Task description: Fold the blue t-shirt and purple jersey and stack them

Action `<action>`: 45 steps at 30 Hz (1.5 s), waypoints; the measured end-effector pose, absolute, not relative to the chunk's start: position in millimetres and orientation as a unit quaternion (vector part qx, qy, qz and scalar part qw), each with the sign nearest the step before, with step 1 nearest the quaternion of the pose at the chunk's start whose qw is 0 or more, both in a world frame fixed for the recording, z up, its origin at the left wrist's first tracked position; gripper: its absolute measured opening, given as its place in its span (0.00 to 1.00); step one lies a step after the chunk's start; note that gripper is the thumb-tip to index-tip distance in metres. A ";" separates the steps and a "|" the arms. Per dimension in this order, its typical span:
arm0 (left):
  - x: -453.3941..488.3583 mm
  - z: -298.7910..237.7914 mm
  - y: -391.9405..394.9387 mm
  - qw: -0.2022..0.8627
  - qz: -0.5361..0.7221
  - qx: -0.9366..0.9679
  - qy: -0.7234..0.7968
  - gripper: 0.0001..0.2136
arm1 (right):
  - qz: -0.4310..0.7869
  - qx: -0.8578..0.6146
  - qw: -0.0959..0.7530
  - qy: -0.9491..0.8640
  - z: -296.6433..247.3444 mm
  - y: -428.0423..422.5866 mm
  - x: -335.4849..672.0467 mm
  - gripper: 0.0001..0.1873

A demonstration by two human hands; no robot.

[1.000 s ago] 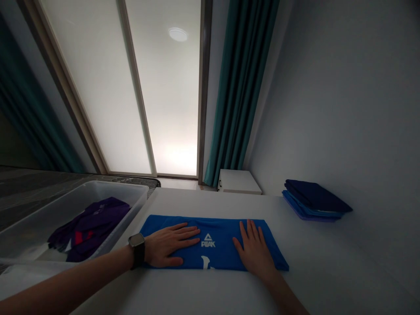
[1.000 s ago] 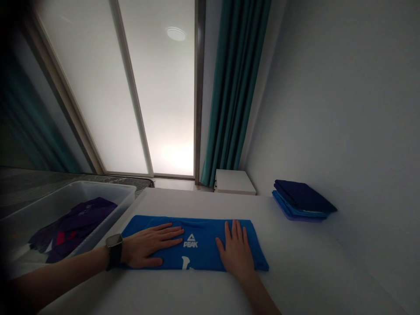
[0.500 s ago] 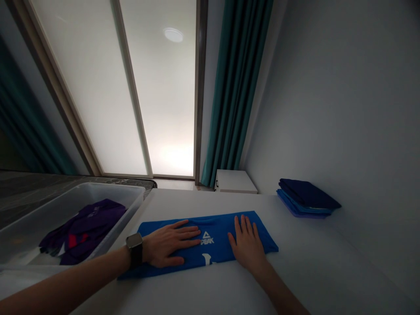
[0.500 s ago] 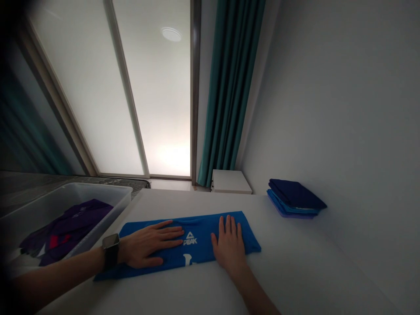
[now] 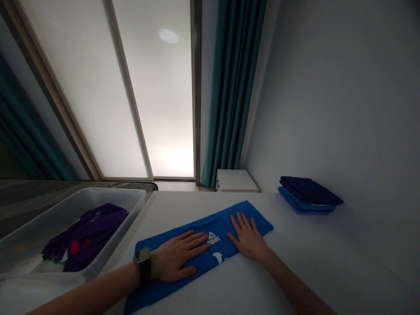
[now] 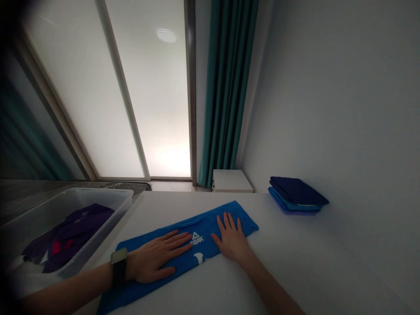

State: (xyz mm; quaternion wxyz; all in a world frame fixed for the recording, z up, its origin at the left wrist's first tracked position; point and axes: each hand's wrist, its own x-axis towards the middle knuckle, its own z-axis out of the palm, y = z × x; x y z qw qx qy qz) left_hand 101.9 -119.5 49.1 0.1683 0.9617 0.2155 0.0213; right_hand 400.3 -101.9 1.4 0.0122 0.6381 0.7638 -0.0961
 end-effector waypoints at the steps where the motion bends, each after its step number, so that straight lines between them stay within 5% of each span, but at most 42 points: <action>1: 105.1 46.8 -123.0 0.158 0.030 0.961 0.226 0.31 | -0.100 0.630 0.017 0.770 4.0 -96.0 403.1 0.41; 10: 151.9 15.3 -150.4 0.118 0.068 0.921 0.364 0.30 | -0.071 0.706 0.033 0.704 10.5 -68.3 358.0 0.37; 19: 122.1 47.0 -123.9 0.123 0.032 0.963 0.236 0.30 | -0.043 0.761 0.001 0.647 -8.4 -61.6 356.9 0.39; 36: 188.5 -1.0 -179.6 0.103 0.107 0.850 0.505 0.31 | -0.063 0.528 0.010 0.847 -4.7 10.3 363.8 0.40; 45: 191.4 20.3 -169.8 0.111 0.100 0.885 0.441 0.31 | -0.038 0.617 -0.041 0.785 -4.0 -13.0 349.3 0.37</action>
